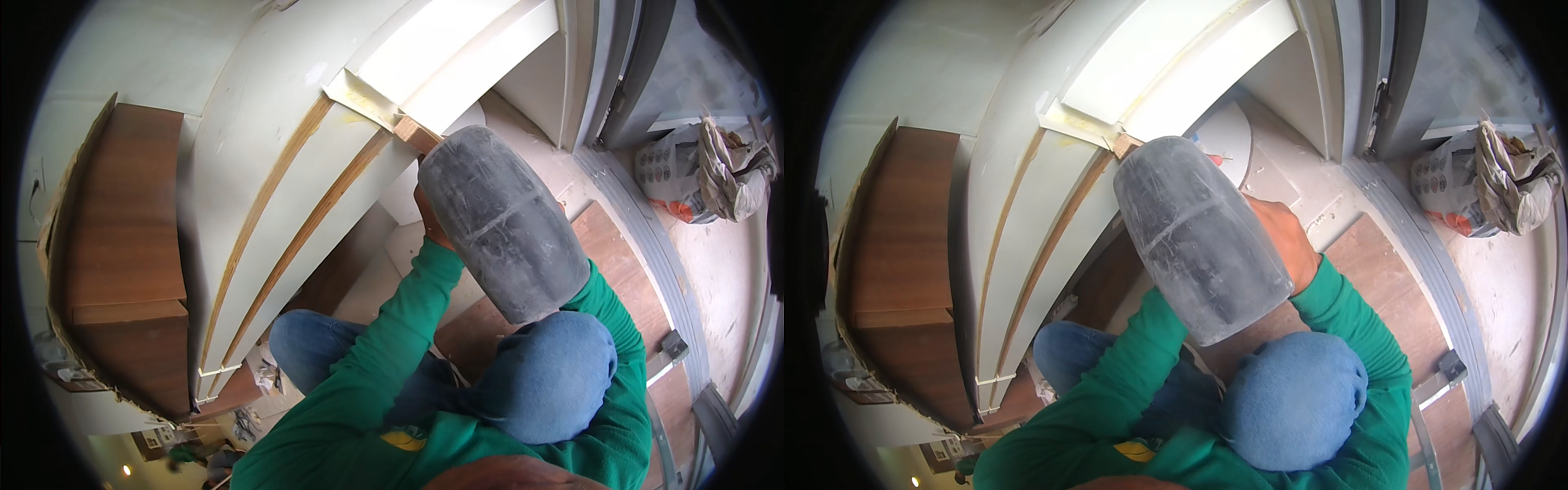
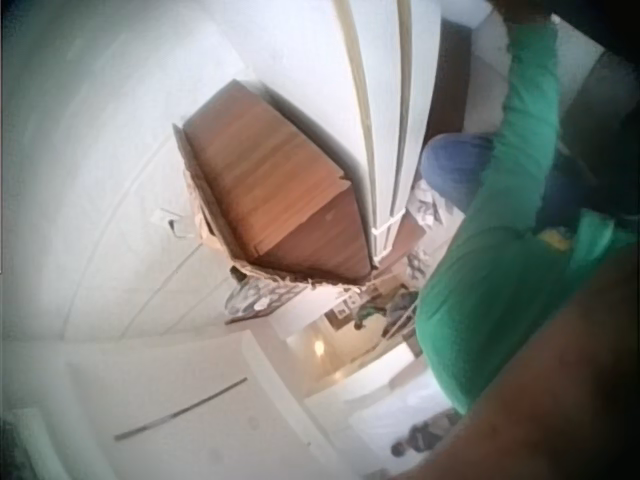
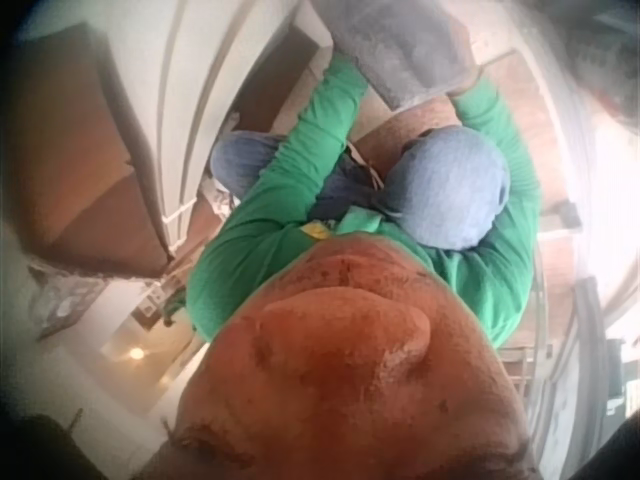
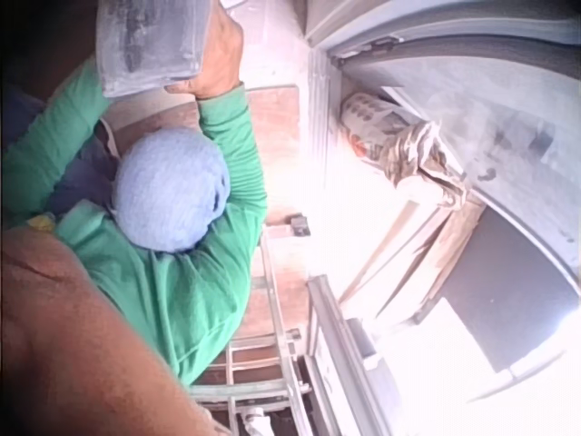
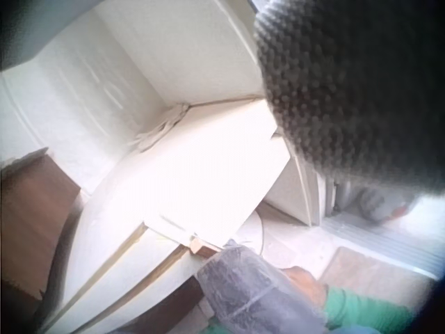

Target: The person installs a curved wooden stair nosing onto a white stair tread. They position the nosing, tap it into place with a rubber mallet, and adjust it to fit the stair edge.

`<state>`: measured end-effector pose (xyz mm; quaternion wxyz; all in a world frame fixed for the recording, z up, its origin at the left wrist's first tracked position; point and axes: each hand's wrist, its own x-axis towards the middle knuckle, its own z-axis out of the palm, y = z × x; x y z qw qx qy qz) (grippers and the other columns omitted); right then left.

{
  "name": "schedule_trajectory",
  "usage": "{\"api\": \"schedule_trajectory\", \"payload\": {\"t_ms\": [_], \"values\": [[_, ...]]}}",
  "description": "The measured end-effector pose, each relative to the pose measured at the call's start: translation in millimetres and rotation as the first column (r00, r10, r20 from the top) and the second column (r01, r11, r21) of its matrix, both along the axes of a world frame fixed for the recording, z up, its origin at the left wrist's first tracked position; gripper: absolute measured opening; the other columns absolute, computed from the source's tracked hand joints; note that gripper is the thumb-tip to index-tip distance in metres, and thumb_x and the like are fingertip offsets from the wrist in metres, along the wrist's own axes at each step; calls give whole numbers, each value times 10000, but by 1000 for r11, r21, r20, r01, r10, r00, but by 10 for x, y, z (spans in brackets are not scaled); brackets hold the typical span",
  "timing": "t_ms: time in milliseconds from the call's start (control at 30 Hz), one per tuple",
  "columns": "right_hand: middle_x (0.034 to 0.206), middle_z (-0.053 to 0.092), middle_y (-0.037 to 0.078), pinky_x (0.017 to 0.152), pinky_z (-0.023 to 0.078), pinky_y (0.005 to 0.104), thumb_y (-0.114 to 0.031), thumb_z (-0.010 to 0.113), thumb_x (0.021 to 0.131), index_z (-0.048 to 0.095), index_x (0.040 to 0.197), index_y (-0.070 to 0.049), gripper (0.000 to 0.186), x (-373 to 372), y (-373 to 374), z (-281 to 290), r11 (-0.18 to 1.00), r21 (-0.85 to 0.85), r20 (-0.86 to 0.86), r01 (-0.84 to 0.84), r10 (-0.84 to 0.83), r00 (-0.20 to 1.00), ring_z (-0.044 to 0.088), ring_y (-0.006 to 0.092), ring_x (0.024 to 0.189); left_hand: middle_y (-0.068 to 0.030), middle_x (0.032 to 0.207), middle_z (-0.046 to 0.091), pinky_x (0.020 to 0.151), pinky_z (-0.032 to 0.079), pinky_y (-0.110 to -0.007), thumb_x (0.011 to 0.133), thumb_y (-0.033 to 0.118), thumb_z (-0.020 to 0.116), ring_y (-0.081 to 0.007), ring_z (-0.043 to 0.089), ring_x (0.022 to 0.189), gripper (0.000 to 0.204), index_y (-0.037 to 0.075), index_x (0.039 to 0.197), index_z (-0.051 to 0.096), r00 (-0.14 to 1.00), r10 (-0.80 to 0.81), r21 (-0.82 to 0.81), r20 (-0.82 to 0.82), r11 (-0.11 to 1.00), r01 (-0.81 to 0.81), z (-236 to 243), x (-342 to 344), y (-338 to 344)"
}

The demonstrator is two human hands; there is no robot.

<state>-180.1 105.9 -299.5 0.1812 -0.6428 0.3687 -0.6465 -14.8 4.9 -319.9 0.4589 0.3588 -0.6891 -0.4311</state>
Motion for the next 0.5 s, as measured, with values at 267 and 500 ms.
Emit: {"api": "schedule_trajectory", "payload": {"t_ms": [267,500], "values": [[1281,732,151,1012,557,404,-235,665,1029,653,1424,-2,458,18,341,-318,938,344,304,40,-151,941,713,283,1173,-180,1208,735,923,580,-381,1179,325,476,-219,684,997,383,-38,1271,560,999,6,-76,-37,997,-9,764,-305,225],[984,677,85,789,504,360,-256,544,1080,671,1174,-26,279,-155,591,-979,882,298,-63,365,-363,930,631,193,887,-114,1142,615,928,574,-391,1195,375,397,-204,604,1018,405,4,1269,543,997,5,-128,-80,992,-16,651,-408,207]]}}
